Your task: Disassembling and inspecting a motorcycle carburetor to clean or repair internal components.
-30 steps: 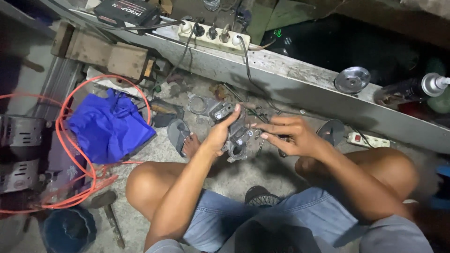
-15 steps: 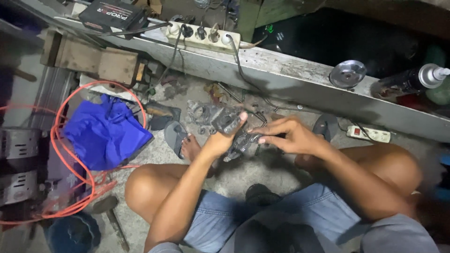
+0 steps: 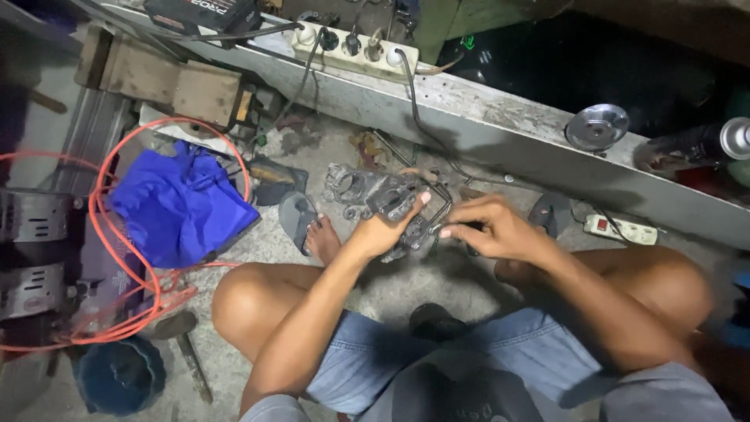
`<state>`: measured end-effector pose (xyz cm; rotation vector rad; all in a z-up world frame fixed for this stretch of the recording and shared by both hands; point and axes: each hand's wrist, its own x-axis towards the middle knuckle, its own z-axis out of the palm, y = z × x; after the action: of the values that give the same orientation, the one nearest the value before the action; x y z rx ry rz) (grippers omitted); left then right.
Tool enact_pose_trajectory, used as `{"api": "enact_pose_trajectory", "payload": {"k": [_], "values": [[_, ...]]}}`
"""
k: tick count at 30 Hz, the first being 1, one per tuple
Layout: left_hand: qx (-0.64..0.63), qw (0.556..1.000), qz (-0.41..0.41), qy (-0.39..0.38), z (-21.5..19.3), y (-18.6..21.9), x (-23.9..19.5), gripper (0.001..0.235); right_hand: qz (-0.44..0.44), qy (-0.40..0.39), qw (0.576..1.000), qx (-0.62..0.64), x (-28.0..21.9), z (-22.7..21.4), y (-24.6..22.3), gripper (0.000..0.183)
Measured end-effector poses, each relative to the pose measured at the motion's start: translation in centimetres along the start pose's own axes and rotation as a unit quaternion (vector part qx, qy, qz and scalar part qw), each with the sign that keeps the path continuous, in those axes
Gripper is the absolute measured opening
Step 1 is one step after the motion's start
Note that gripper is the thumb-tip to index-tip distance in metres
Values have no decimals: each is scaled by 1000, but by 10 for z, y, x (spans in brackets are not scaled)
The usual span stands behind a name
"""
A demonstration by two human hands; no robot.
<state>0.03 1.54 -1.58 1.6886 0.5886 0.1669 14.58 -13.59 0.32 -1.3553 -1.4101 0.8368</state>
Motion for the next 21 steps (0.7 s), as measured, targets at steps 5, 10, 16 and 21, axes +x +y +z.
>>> {"api": "enact_pose_trajectory", "payload": {"k": [5,10,16,21], "values": [[-22,999,-25,4,5,22,-8,60,-5,21,999,26,2,10,-7,21],[18,995,-87,38,2,9,-13,66,0,68,997,27,-3,18,2,23],[3,988,-117,100,9,-29,-21,60,57,100,992,60,-15,31,26,24],[6,974,-129,187,14,-15,-17,60,177,212,948,159,-30,58,59,25]]}}
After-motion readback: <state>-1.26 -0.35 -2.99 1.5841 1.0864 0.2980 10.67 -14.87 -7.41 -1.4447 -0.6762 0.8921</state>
